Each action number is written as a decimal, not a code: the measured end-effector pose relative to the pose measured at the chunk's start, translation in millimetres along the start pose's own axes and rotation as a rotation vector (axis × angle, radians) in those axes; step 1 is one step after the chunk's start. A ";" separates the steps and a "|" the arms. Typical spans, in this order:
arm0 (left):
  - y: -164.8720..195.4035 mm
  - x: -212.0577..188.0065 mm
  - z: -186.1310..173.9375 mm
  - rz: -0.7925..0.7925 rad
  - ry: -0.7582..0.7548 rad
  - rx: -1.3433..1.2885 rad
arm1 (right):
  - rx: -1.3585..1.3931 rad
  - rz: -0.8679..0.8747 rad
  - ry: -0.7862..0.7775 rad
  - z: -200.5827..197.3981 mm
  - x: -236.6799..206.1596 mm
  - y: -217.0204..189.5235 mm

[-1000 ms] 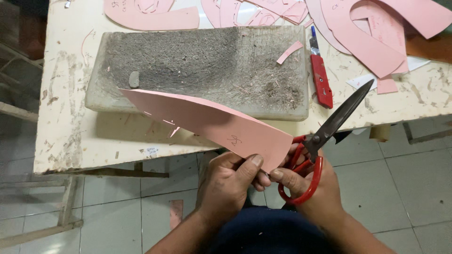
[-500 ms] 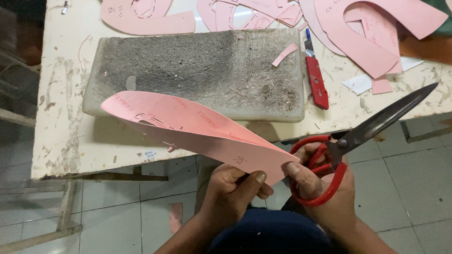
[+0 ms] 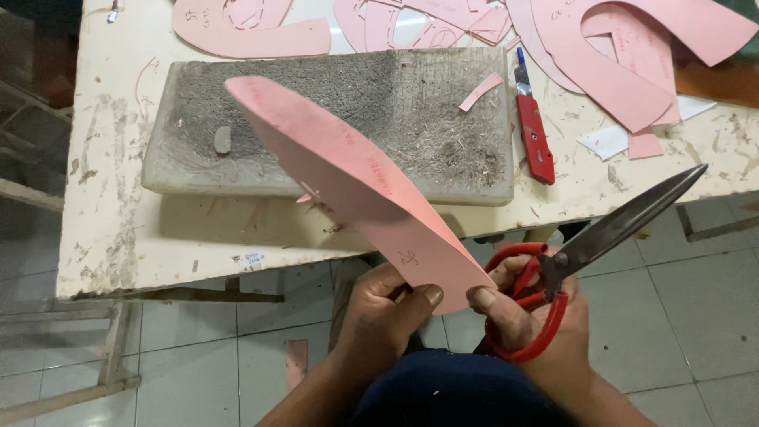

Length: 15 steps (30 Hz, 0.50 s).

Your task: The person uses red-handled scissors to trim a pink U-shaped material piece, following a pre-drawn outline. After cutting, they place the finished piece on a table with other similar pieces and clear away debris from the work surface.

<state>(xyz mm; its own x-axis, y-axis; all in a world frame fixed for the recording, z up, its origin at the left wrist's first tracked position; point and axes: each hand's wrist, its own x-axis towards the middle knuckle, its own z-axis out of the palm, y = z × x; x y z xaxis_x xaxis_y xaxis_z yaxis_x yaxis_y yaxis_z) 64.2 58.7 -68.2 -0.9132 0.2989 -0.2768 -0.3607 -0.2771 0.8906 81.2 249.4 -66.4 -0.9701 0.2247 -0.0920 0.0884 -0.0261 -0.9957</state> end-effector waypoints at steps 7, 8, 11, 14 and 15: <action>-4.8 9.2 4.0 0.182 0.023 -0.204 | 0.022 0.092 -0.015 5.1 -7.5 7.9; -5.1 9.8 4.1 0.188 0.015 -0.221 | 0.027 0.078 -0.016 5.6 -8.0 8.7; -5.0 10.0 2.9 0.207 -0.010 -0.253 | 0.034 0.054 -0.032 5.8 -8.4 10.9; -4.2 10.0 0.7 0.230 -0.031 -0.240 | 0.042 0.068 -0.071 4.7 -7.2 12.1; -3.9 9.9 -0.6 0.236 -0.035 -0.231 | 0.054 0.077 -0.079 5.7 -6.9 12.9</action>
<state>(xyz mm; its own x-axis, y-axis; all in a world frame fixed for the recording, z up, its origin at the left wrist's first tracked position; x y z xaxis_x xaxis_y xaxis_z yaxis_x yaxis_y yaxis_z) 56.4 62.3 -74.7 -0.9710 0.2322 -0.0565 -0.1772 -0.5411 0.8221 87.7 241.9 -78.6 -0.9758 0.1431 -0.1654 0.1530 -0.0934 -0.9838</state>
